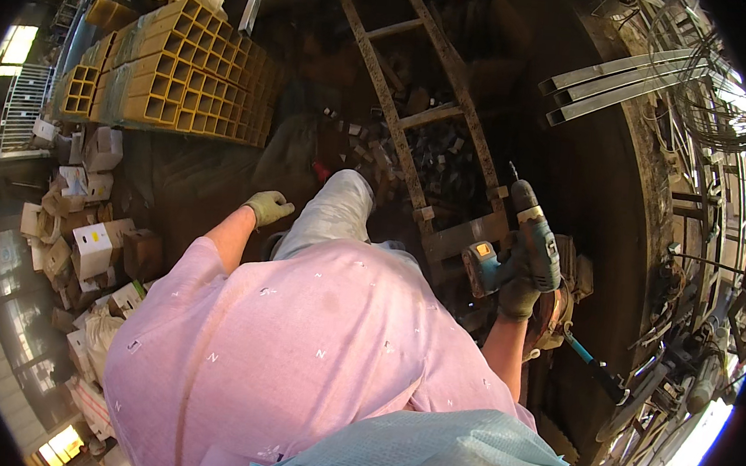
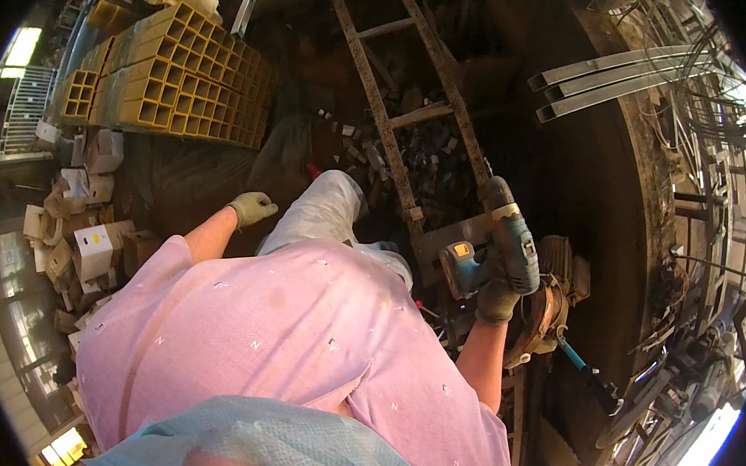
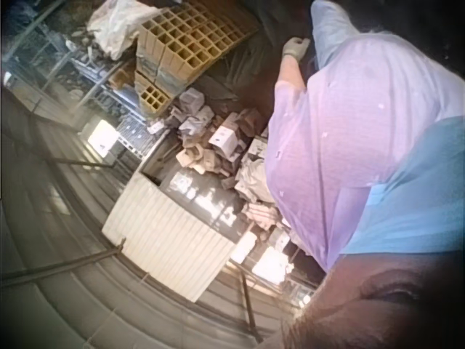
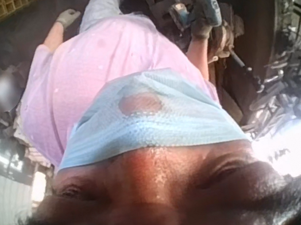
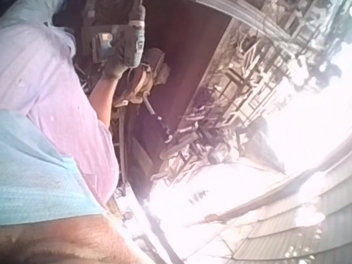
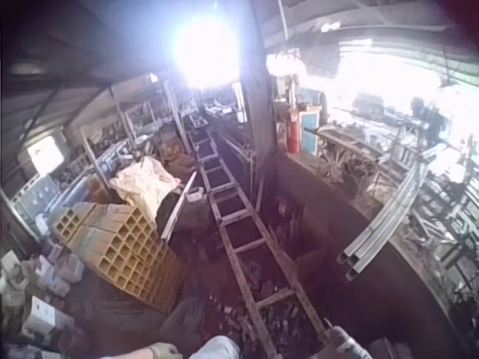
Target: The person sits on the floor and uses a chop saw to cut long metal bars into shorter pieces. They repeatedly position the metal bar, lower the saw blade to cut, and then remove the cut piece to place it aside.
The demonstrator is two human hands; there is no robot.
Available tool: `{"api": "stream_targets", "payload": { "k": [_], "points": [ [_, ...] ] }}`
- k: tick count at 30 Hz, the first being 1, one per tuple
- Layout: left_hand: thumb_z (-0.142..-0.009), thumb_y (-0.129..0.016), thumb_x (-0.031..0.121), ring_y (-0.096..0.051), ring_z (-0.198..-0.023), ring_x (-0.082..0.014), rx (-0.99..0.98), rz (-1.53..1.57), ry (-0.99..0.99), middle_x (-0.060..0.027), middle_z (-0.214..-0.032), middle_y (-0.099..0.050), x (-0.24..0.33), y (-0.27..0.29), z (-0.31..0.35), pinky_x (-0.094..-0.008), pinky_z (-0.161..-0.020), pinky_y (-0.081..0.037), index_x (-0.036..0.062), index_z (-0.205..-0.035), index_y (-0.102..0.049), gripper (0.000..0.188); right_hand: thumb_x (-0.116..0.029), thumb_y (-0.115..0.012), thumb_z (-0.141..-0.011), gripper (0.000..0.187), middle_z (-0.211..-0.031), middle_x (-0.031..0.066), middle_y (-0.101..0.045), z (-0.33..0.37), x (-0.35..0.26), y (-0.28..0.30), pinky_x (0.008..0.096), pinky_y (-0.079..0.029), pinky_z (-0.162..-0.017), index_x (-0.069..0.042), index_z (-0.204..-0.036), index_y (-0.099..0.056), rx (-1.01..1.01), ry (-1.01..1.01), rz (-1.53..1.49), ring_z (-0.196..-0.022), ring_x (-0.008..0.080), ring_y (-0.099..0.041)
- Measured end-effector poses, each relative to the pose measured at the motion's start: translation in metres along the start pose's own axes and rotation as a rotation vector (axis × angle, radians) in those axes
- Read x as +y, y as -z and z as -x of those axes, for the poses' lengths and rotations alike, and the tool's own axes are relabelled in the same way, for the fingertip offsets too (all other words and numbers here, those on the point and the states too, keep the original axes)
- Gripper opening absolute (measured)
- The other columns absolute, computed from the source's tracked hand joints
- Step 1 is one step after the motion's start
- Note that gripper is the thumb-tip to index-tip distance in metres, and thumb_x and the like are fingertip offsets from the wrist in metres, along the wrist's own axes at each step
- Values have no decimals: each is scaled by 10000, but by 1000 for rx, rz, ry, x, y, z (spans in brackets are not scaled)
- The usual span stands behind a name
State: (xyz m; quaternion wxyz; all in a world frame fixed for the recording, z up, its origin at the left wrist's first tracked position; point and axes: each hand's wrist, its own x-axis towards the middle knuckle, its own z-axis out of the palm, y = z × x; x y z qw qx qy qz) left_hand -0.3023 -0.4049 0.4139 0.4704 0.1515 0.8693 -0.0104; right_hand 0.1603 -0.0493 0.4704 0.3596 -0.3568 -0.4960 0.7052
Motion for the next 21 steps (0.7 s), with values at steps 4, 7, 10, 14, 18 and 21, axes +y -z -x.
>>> {"api": "stream_targets", "payload": {
  "k": [4,7,10,14,18,21],
  "points": [
    [-938,-738,556,-734,-1147,-319,57,-38,-2,-177,-1247,-766,12,47,-30,-450,-973,-597,82,-1286,-757,588,-76,-681,-1015,371,-1315,53,-727,-24,9,-11,345,-555,-958,-11,-1379,-708,31,274,130,-1130,162,-678],
    [-931,-751,549,-764,-1086,-337,17,-133,-33,-181,-1243,-768,23,83,-66,-466,-858,-652,77,-1293,-750,595,13,-710,-963,178,-960,6,-719,-49,16,-28,310,-554,-735,5,-1130,-771,129,249,310,-838,123,-670],
    [-930,-751,549,-762,-1084,-345,-4,-182,-45,-186,-1240,-767,42,125,-111,-466,-862,-649,74,-1288,-752,595,-8,-750,-943,169,-933,4,-725,-89,26,-61,296,-548,-715,-23,-1108,-782,155,143,347,-805,106,-667],
    [-933,-751,538,-766,-1071,-331,23,-138,-69,-190,-1225,-768,73,194,-195,-462,-860,-642,69,-1288,-750,588,-19,-766,-964,286,-1067,-3,-765,-154,35,-120,272,-544,-752,-45,-1248,-784,101,-21,318,-873,89,-676],
    [-936,-732,548,-733,-1189,-349,73,-169,-214,-211,-1303,-745,112,272,-333,-450,-971,-603,69,-1318,-737,613,-8,-780,-959,340,-1106,-7,-764,-239,57,-196,248,-534,-753,-61,-1295,-773,115,-198,289,-900,67,-667],
    [-938,-701,569,-666,-1310,-375,94,-188,-286,-227,-1391,-704,152,321,-446,-442,-1091,-539,67,-1355,-719,654,-11,-797,-947,331,-1073,-6,-753,-309,86,-261,254,-529,-737,-55,-1273,-760,175,-153,425,-879,65,-655]
  ]
}}
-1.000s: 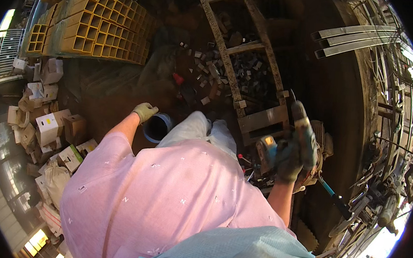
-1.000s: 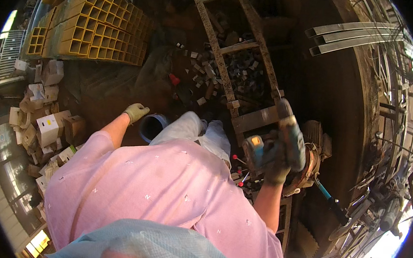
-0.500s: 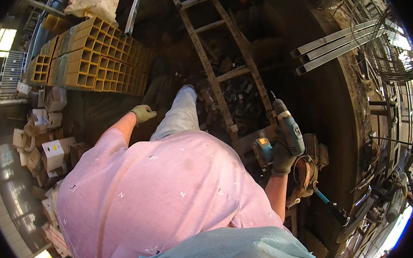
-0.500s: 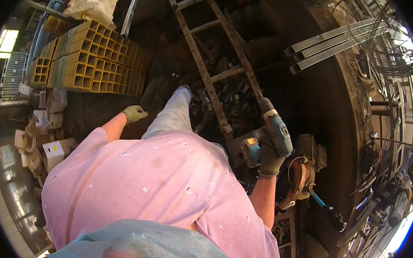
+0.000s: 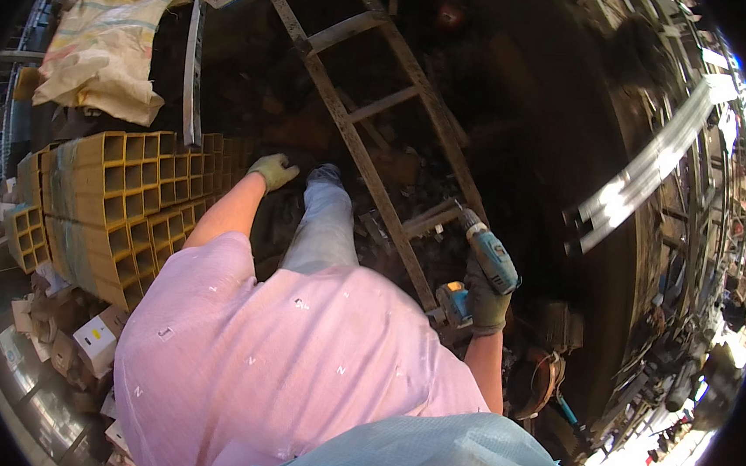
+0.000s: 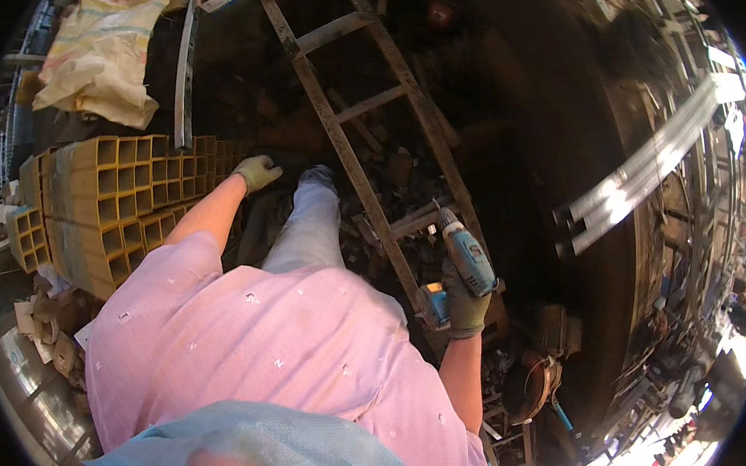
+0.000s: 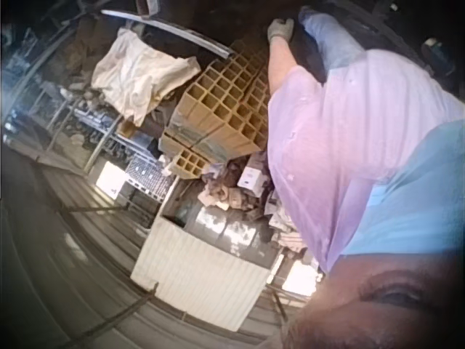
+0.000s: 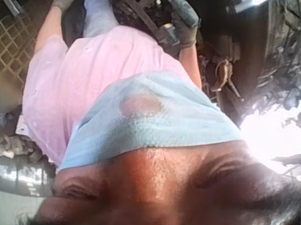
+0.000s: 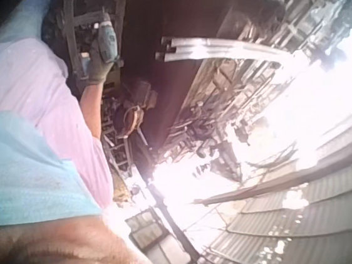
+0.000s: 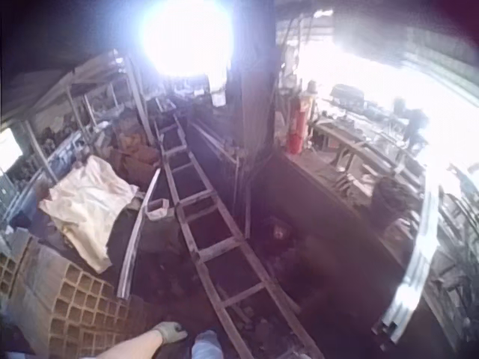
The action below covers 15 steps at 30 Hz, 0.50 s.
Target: The person sits on the floor and uses a chop saw to cut long metal bars into shorter pieces. They repeatedly position the metal bar, lower the saw blade to cut, and then remove the cut piece to place it aside.
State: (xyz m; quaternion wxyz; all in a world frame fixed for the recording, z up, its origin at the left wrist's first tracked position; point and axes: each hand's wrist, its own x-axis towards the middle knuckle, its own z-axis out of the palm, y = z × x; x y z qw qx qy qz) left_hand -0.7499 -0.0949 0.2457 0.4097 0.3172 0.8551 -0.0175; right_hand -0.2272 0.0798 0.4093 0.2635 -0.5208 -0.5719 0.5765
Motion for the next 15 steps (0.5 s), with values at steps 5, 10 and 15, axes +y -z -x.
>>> {"api": "stream_targets", "payload": {
  "k": [5,10,15],
  "points": [
    [-952,-671,583,-602,-1384,-389,-6,-117,-82,-216,-1481,-649,19,85,-162,-464,-1165,-480,65,-1461,-631,728,-30,-788,-951,210,-932,-13,-703,-78,-34,-109,279,-498,-620,-73,-1150,-737,131,-536,-162,-712,99,-632],
    [-916,-700,613,-466,-1520,-364,195,-227,-187,-183,-1659,-480,68,148,-283,-458,-1233,-416,89,-1644,-409,943,-32,-757,-958,237,-969,-7,-719,-179,-74,-186,266,-526,-673,-57,-1191,-730,32,-475,-56,-772,93,-657],
    [-853,-761,643,-211,-1659,-348,148,-255,-177,-127,-1793,-241,103,158,-354,-549,-1330,-212,173,-1749,-163,1176,-16,-746,-946,307,-1079,4,-736,-289,-91,-246,279,-570,-776,-56,-1250,-727,7,-465,-4,-932,106,-692]
  ]
}}
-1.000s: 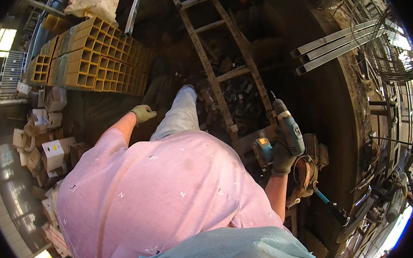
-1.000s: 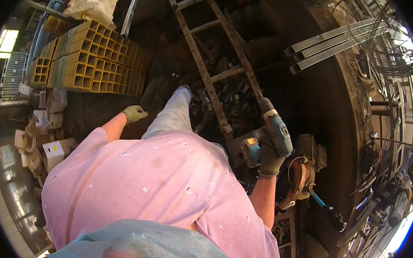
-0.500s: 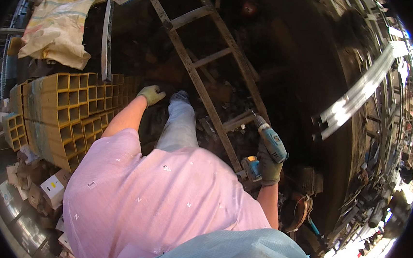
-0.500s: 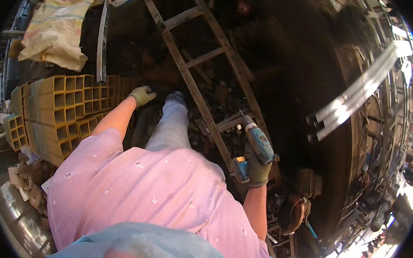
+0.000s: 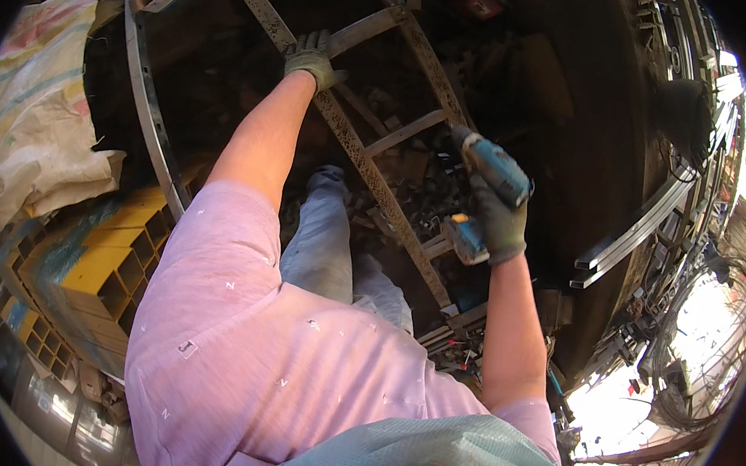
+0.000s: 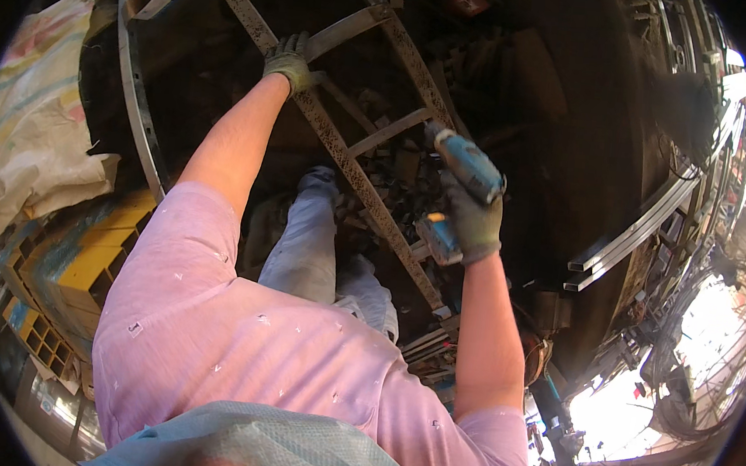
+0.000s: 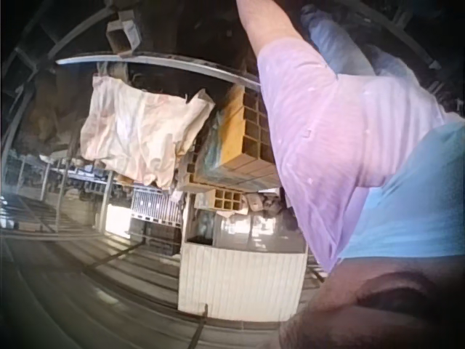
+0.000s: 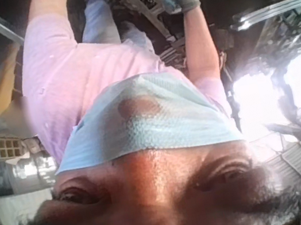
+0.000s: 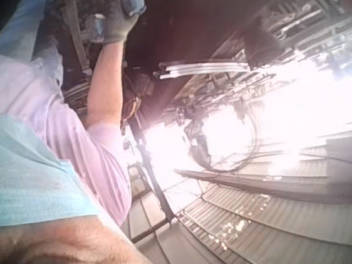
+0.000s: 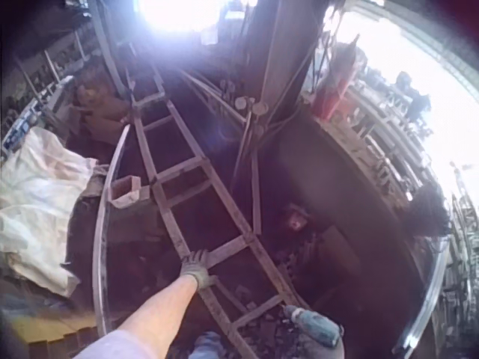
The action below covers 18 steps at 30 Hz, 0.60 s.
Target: The person sits on the floor and uses a chop saw to cut long metal bars into shorter pieces. They repeatedly position the metal bar, lower the saw blade to cut, and then remove the cut piece to place it aside.
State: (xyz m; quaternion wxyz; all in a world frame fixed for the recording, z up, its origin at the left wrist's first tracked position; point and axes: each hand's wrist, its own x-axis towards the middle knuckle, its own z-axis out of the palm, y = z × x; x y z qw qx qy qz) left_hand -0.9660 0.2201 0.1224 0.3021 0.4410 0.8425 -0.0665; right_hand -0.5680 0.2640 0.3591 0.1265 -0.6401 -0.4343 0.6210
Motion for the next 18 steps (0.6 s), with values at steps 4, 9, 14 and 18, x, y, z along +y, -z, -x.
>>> {"api": "stream_targets", "payload": {
  "k": [4,9,14,18],
  "points": [
    [-787,-801,661,-113,-1672,-409,-79,-18,38,-140,-1818,-133,6,-15,-22,-622,-1330,-130,186,-1760,-57,1315,-58,-765,-934,280,-1041,19,-741,-81,-36,-43,292,-570,-773,-56,-1213,-738,-2,4,-8,-923,129,-697],
    [-733,-820,706,-72,-1661,-434,-60,-30,62,-142,-1810,-92,7,-32,-28,-668,-1310,-92,193,-1755,-16,1398,-185,-848,-907,260,-936,34,-739,-189,-41,-79,320,-559,-747,-67,-1119,-757,-49,59,7,-856,156,-691],
    [-715,-858,651,-82,-1660,-429,-124,25,83,-160,-1803,-103,7,-25,-30,-663,-1313,-85,208,-1754,-27,1402,-285,-881,-891,415,-1023,52,-765,-279,-31,-107,365,-569,-800,-65,-1213,-741,-116,91,2,-894,184,-703],
    [-803,-727,681,-48,-1676,-437,-194,0,90,-178,-1826,-42,10,-13,-30,-637,-1328,-21,193,-1762,-7,1294,-219,-844,-917,343,-1002,33,-741,-302,-39,-127,313,-555,-789,-67,-1194,-708,-19,-85,65,-889,150,-695]
  ]
}}
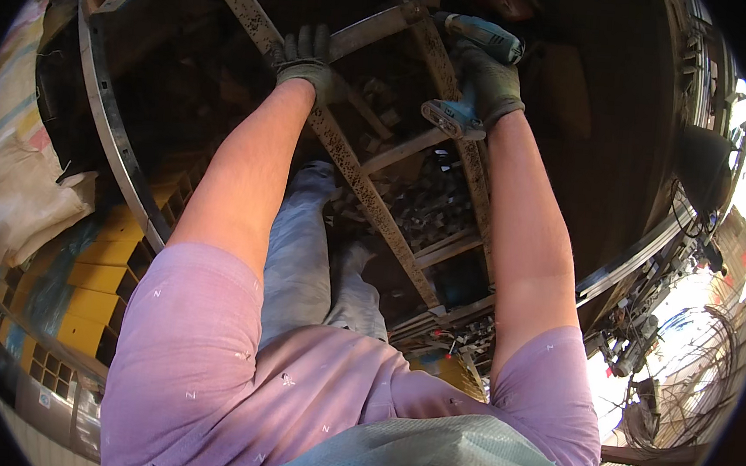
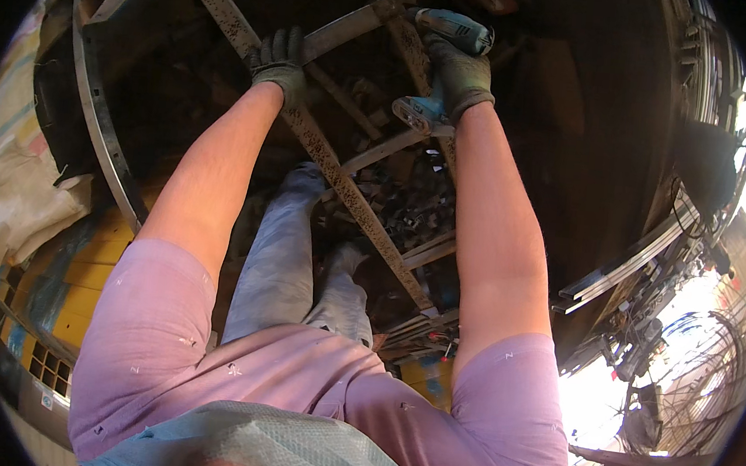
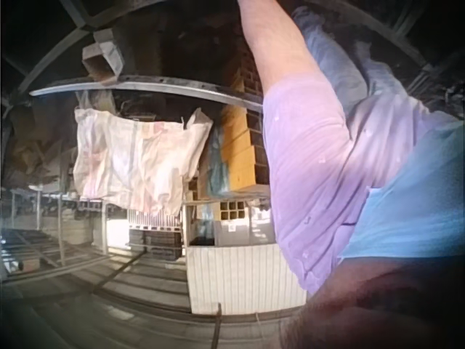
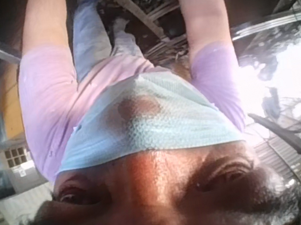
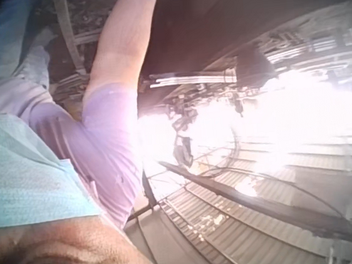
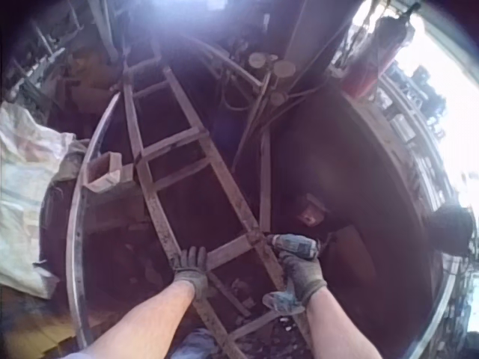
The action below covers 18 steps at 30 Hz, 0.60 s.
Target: The person sits on the floor and uses a chop saw to cut long metal bars into shorter pieces. They repeatedly position the metal bar, lower the saw blade to cut, and then remove the cut piece to place it aside.
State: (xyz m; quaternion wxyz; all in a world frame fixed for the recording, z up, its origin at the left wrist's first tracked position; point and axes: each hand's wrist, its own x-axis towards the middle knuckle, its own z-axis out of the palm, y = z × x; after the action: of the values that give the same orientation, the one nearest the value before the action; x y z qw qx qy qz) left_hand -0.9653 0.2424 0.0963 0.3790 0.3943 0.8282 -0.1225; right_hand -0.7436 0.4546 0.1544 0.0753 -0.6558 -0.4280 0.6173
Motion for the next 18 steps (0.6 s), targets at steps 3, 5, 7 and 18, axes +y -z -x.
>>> {"api": "stream_targets", "payload": {
  "k": [3,5,7,18],
  "points": [
    [-810,-729,668,-57,-1675,-437,-5,-3,3,-181,-1824,-51,1,3,2,-640,-1327,-26,195,-1762,-20,1277,-167,-824,-938,244,-928,11,-727,-2,-8,-12,285,-539,-730,-77,-1138,-718,35,-5,25,-825,127,-680],
    [-812,-732,657,-60,-1672,-445,-7,-24,8,-183,-1821,-55,1,1,2,-648,-1324,-31,197,-1761,-25,1270,-177,-829,-938,245,-923,6,-721,-4,-9,-17,287,-534,-723,-85,-1139,-724,26,0,29,-814,126,-670],
    [-727,-834,645,-56,-1667,-439,-1,12,6,-176,-1818,-46,0,-2,1,-652,-1322,-60,207,-1757,0,1395,-187,-834,-936,242,-913,1,-714,-9,-8,-18,290,-530,-718,-92,-1132,-729,4,-9,22,-801,127,-661],
    [-692,-887,631,-38,-1667,-433,-32,3,-7,-175,-1819,-29,-2,-5,-2,-663,-1316,-56,203,-1754,25,1463,-225,-908,-863,407,-1034,72,-745,-22,-1,-13,392,-585,-724,-96,-1190,-703,-14,-55,76,-833,192,-708]
  ]
}}
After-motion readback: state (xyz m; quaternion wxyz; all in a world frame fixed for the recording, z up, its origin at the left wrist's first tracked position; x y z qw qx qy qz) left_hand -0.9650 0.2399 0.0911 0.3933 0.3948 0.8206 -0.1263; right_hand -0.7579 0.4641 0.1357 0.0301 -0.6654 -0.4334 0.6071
